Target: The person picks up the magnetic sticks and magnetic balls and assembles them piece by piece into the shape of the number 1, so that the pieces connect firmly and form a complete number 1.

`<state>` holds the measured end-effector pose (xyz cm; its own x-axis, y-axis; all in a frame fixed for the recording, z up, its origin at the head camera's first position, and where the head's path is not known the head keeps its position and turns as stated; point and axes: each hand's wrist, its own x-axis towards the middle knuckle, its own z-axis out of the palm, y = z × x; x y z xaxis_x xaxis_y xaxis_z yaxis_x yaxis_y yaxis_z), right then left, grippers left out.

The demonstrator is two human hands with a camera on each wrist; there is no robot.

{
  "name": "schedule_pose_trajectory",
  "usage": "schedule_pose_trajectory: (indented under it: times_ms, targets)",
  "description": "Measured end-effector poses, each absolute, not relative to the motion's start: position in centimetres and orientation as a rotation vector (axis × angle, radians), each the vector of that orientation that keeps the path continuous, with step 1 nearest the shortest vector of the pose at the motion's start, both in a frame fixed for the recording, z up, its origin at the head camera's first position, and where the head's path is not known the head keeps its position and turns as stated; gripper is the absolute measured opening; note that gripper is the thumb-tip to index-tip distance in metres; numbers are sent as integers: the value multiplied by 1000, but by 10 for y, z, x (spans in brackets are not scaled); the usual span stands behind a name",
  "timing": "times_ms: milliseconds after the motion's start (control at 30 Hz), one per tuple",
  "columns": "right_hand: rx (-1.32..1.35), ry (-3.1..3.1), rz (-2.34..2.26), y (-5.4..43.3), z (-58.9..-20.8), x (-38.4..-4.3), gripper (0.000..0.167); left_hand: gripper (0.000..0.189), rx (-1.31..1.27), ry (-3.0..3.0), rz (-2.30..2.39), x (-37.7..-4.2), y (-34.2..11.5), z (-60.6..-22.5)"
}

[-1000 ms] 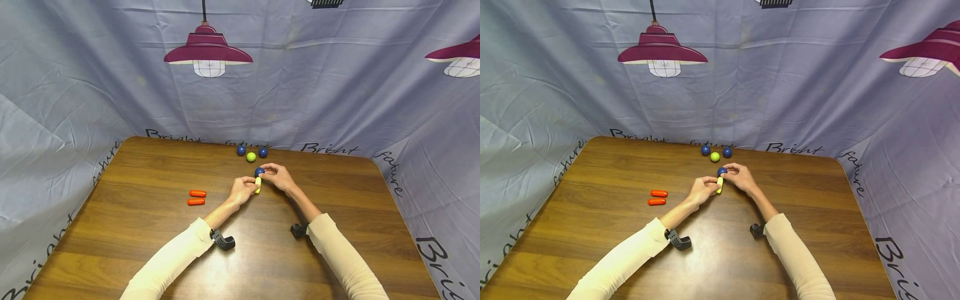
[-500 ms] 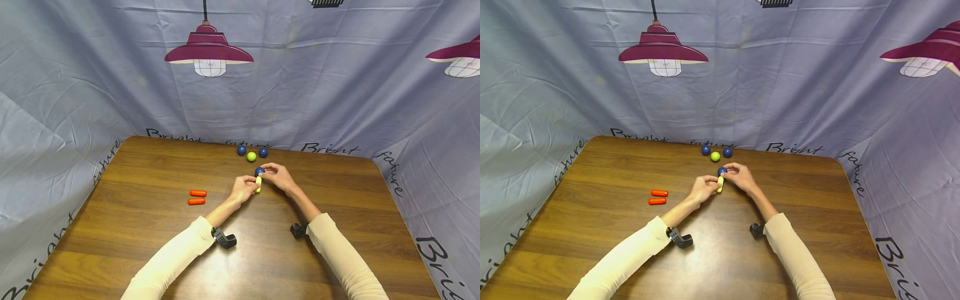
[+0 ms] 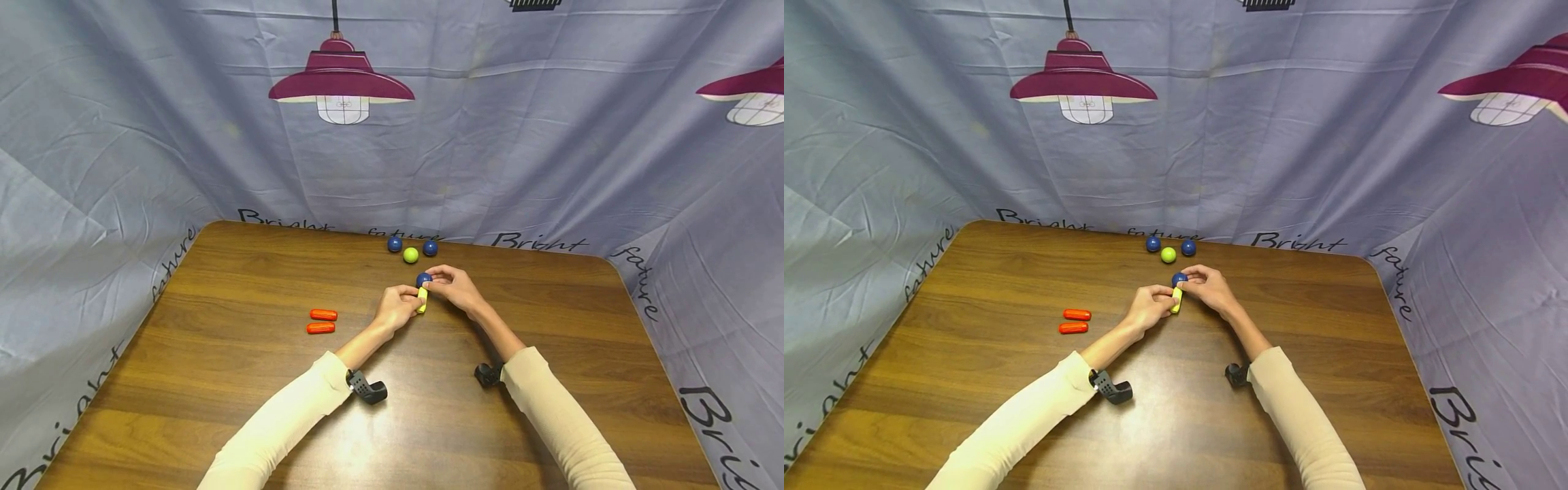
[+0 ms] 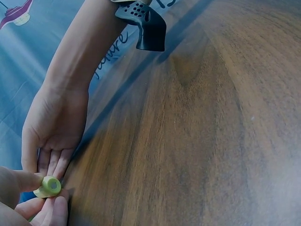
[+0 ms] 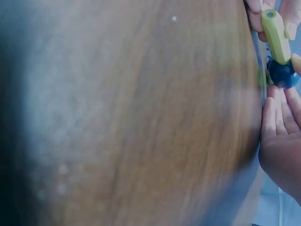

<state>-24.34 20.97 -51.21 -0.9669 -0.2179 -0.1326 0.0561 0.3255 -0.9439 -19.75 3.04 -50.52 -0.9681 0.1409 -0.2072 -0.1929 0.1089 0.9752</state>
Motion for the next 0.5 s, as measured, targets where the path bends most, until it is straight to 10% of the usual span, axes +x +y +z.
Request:
schedule_pose_trajectory:
  times_ms: [500]
  targets:
    - [-181,2415,-1597,215,-514,-246,41,24,-91,2149,1941,-199,32,-505]
